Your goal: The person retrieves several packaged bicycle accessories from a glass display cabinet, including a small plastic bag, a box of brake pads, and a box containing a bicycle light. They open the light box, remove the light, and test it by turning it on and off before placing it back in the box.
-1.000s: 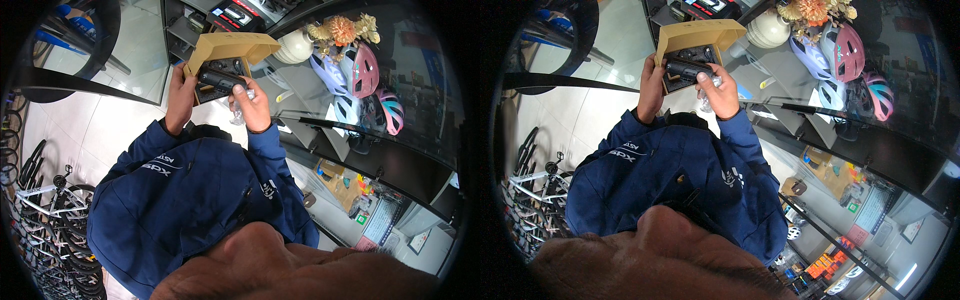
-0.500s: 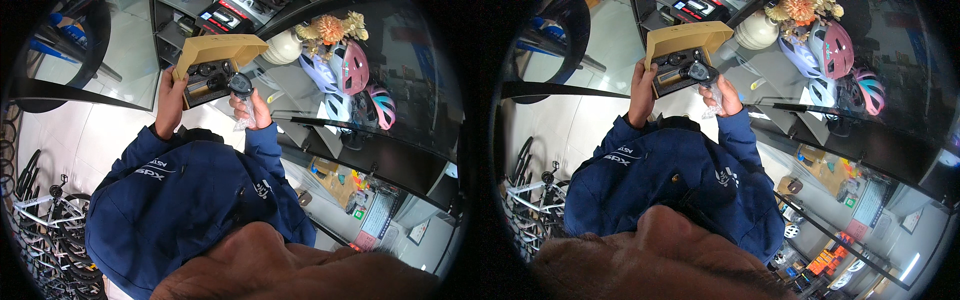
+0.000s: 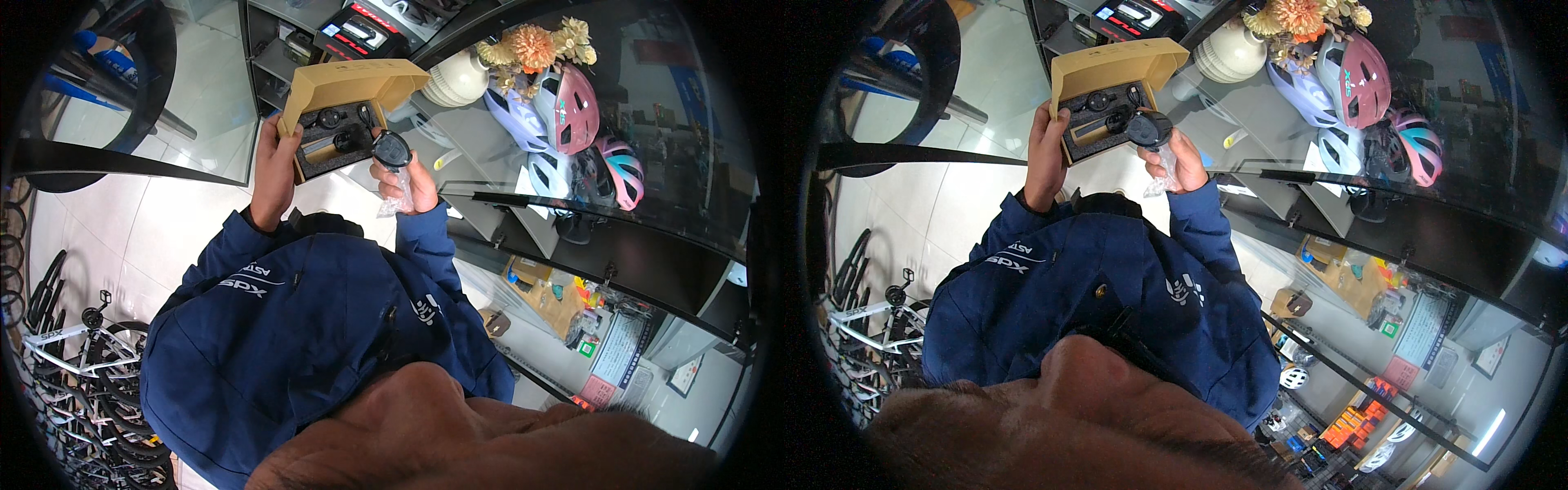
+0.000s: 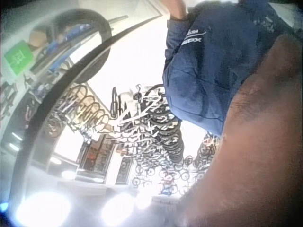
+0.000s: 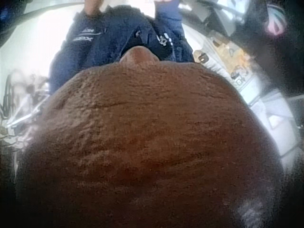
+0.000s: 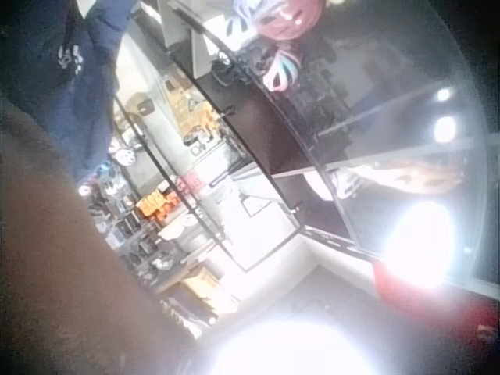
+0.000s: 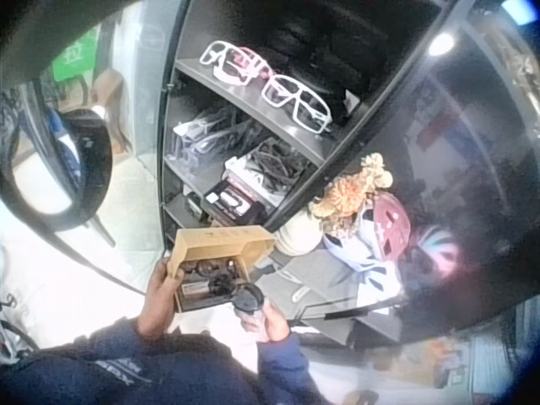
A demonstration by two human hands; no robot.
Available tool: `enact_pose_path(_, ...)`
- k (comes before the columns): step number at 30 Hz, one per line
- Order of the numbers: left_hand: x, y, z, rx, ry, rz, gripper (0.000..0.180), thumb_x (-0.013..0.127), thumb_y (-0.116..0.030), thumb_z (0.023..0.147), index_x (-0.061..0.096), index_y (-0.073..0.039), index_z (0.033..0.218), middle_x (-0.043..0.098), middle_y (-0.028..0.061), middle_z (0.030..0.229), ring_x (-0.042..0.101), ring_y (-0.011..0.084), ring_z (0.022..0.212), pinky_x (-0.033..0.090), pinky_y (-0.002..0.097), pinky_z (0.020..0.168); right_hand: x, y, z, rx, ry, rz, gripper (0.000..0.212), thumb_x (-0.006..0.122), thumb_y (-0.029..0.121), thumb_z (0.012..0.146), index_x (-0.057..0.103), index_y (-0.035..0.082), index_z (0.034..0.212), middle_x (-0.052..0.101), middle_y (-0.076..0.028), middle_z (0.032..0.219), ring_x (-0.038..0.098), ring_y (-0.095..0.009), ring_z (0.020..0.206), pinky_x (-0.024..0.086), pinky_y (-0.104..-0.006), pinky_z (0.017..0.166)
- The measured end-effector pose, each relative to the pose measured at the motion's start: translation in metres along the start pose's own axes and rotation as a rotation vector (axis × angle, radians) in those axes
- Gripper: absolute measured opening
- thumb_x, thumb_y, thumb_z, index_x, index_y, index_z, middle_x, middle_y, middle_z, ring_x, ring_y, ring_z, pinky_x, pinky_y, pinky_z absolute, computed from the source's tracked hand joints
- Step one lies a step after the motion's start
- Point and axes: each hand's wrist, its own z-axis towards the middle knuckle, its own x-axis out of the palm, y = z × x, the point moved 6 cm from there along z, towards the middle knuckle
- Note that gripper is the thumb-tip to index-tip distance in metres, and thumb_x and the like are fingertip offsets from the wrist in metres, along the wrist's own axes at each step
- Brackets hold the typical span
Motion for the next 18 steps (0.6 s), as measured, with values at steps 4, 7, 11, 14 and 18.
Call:
enact_pose_path(4,-0.0027,0.0026,0.0013,-0.013,-0.012,-0.007,0.040,0.062,-0.021,0.106,0.052,0.002,0.137,0.058,0.0069,0.124,0.052,0.0129,0.115,0.039,0.0268,0.106,-0.0029,-0.0018,0.0021,0.003,0.022,0.031,0.068,0.055,0.039,0.110,0.033,0.000,0.161,0.058,-0.009,0.126,0.046,-0.011,0.082,0.042,-0.0192,0.056)
enact_pose_path(7,-0.0042,0.0030,0.0027,-0.014,-0.017,-0.003,0.040,0.062,-0.021,0.105,0.052,0.002,0.136,0.058,0.0070,0.124,0.052,0.0131,0.115,0.039,0.0270,0.106,-0.0038,-0.0028,0.0026,0.011,0.026,0.040,0.069,0.055,0.039,0.110,0.032,-0.001,0.161,0.058,-0.009,0.126,0.047,-0.011,0.083,0.042,-0.0194,0.057)
enact_pose_path(11,-0.0042,0.0032,0.0035,-0.023,-0.015,-0.018,0.040,0.062,-0.021,0.105,0.052,0.001,0.136,0.057,0.0071,0.125,0.052,0.0132,0.115,0.038,0.0273,0.106,-0.0025,-0.0020,0.0041,0.012,0.021,0.021,0.070,0.056,0.039,0.109,0.031,-0.001,0.161,0.058,-0.010,0.124,0.048,-0.011,0.083,0.044,-0.0199,0.056)
enact_pose_path(14,-0.0034,0.0020,0.0037,-0.038,-0.014,-0.028,0.039,0.062,-0.021,0.105,0.052,0.001,0.136,0.058,0.0072,0.124,0.053,0.0135,0.116,0.039,0.0275,0.106,-0.0034,-0.0008,0.0056,0.004,-0.011,-0.061,0.072,0.056,0.041,0.110,0.028,0.002,0.163,0.051,-0.007,0.100,0.043,-0.009,0.079,0.042,-0.0174,0.058)
enact_pose_path(18,-0.0019,-0.0025,0.0028,-0.052,-0.009,-0.081,0.039,0.061,-0.021,0.106,0.052,0.000,0.137,0.059,0.0071,0.124,0.055,0.0137,0.116,0.043,0.0282,0.104,-0.0026,0.0032,0.0066,-0.032,0.029,0.019,0.074,0.062,0.039,0.106,0.029,0.001,0.161,0.056,-0.010,0.114,0.048,-0.011,0.081,0.044,-0.0204,0.055)
